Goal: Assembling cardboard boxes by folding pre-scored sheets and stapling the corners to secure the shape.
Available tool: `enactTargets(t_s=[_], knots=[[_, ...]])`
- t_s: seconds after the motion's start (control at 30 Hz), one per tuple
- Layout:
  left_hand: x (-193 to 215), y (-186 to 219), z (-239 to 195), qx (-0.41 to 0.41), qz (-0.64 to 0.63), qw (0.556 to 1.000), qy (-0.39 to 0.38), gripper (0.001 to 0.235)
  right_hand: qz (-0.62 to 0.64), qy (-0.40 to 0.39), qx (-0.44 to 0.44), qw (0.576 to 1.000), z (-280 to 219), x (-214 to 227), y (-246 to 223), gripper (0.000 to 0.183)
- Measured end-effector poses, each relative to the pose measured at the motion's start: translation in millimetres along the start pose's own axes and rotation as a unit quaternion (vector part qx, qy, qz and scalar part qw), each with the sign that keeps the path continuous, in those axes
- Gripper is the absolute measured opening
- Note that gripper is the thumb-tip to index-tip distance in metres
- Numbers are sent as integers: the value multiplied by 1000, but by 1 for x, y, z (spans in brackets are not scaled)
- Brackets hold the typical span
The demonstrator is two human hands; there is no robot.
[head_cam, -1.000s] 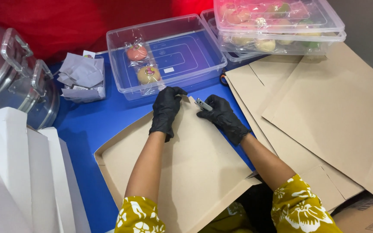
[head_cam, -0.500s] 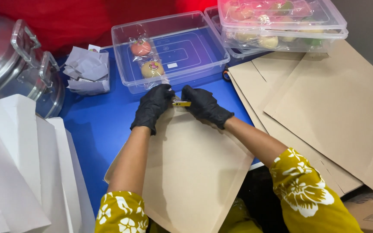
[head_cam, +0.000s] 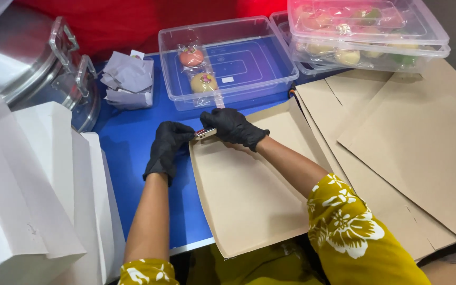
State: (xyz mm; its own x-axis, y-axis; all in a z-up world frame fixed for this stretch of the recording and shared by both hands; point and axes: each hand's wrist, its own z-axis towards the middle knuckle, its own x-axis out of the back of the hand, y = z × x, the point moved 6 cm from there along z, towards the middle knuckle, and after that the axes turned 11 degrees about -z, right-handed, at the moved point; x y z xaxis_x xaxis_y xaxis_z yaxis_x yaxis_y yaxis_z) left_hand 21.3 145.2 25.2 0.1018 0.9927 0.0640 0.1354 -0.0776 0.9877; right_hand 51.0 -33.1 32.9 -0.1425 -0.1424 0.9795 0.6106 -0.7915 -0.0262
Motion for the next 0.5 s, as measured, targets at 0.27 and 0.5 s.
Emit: enactTargets(t_s=[0.27,0.5], knots=[[-21,-82,59,-34,-76,992,97,21,101,-40,-91,990,-15,1,26,45],[-24,-105,61,-159,-171,971,61,16,32,1,-90,995,-14,-22,19,48]])
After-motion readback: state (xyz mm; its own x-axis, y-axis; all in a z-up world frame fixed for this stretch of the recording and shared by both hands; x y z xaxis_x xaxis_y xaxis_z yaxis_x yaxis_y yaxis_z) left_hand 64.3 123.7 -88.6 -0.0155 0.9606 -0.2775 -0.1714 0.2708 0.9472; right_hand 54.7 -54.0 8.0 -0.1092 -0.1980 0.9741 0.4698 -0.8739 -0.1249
